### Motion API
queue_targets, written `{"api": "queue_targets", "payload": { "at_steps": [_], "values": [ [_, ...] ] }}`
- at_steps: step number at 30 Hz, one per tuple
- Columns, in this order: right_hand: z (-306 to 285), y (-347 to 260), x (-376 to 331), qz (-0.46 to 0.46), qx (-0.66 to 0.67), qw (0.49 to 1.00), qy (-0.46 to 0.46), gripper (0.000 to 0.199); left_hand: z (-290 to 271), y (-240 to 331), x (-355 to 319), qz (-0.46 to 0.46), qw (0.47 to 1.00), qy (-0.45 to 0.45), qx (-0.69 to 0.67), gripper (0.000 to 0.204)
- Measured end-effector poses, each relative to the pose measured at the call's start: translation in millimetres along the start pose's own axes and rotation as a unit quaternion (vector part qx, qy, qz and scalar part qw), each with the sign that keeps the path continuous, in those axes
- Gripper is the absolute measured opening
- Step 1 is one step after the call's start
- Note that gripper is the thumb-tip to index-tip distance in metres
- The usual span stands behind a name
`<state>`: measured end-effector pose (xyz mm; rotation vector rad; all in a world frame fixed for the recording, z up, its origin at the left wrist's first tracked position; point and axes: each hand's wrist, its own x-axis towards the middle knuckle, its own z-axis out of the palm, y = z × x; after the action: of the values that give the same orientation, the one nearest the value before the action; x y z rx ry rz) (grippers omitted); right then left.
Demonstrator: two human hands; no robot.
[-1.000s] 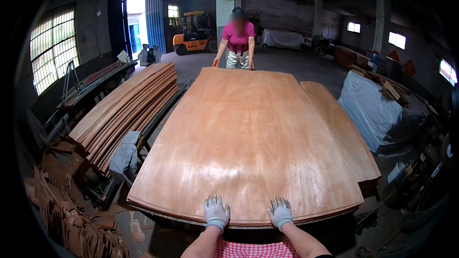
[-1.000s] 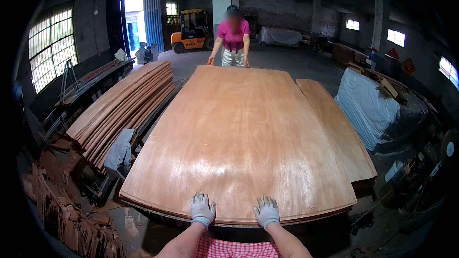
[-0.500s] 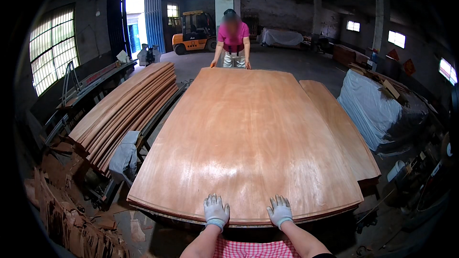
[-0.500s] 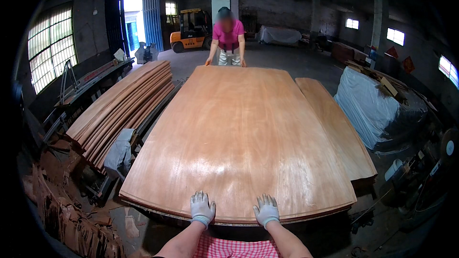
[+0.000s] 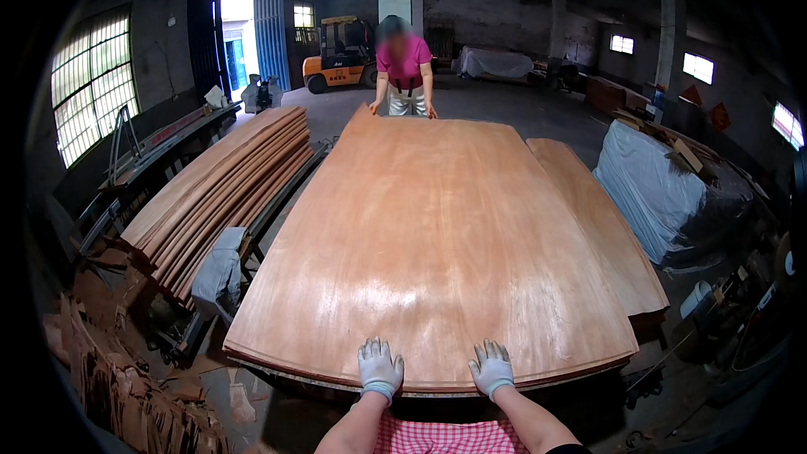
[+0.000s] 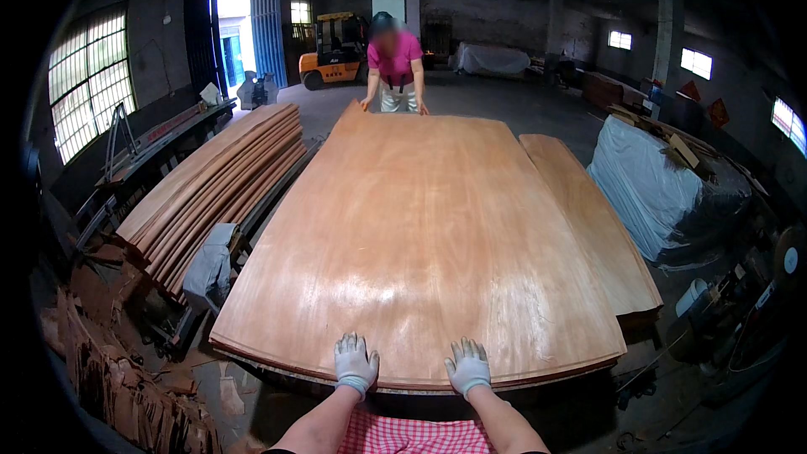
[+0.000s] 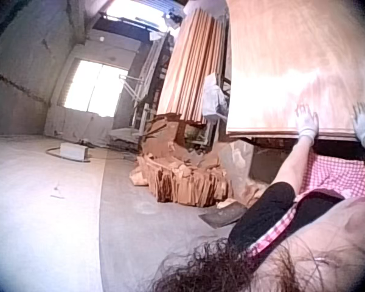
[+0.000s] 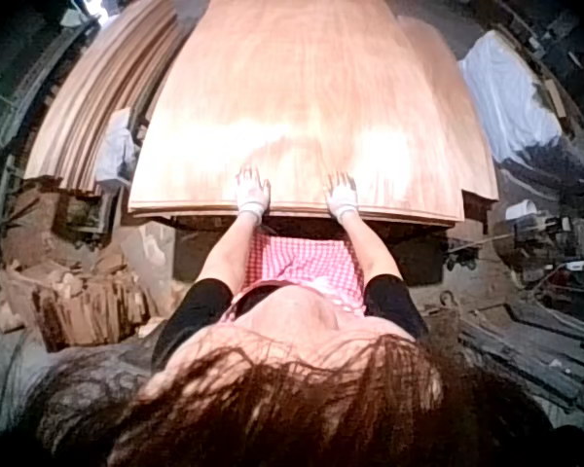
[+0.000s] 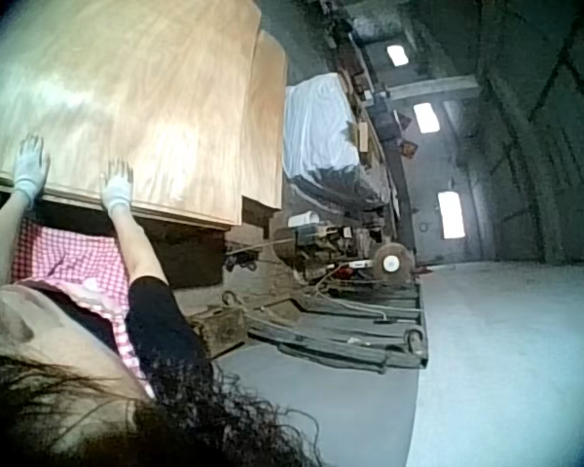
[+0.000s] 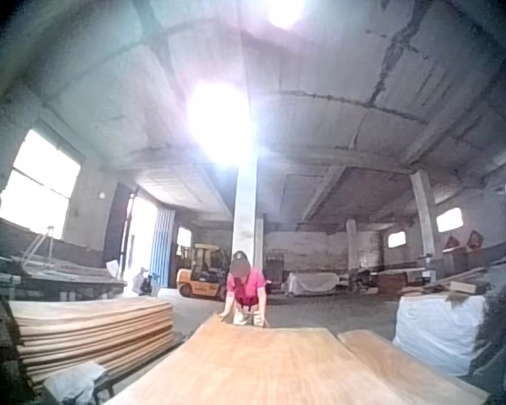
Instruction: The person, wearing gloves, handles large, curved wooden panels in a workshop. They lift, flip, and stack the panels on a metal workbench, often coordinating with a coworker. The person also uses a thin wooden stick to assist in separating or adjusting the panels.
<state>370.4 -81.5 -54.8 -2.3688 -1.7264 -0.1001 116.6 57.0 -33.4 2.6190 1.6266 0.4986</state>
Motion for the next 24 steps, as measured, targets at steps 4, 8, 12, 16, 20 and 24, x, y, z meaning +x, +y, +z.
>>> {"api": "queue_targets", "payload": {
  "at_steps": [4,8,12,16,20,24],
  "values": [
    [-1,7,5,-0.001,-0.002,1.000,0.008,0.057,-1,4,6,0.010,1.000,0.008,-0.001,0.062],
    [-7,-6,12,0.014,-0.022,0.998,-0.050,0.056,-13,-2,7,-0.004,1.000,-0.009,0.001,0.059],
    [0,-2,9,0.007,-0.043,0.997,-0.063,0.054,-9,1,11,0.005,1.000,-0.006,-0.028,0.056],
    [-12,0,5,0.019,0.034,0.997,-0.071,0.055,-10,3,8,0.002,0.999,-0.029,-0.029,0.058],
    [-17,-9,-3,0.015,0.048,0.994,-0.095,0.058,-23,-7,1,-0.010,0.997,-0.062,-0.043,0.060],
    [-17,1,-3,0.004,0.026,0.992,-0.121,0.060,-23,-3,1,-0.019,0.991,-0.113,-0.066,0.059]
  ]
}}
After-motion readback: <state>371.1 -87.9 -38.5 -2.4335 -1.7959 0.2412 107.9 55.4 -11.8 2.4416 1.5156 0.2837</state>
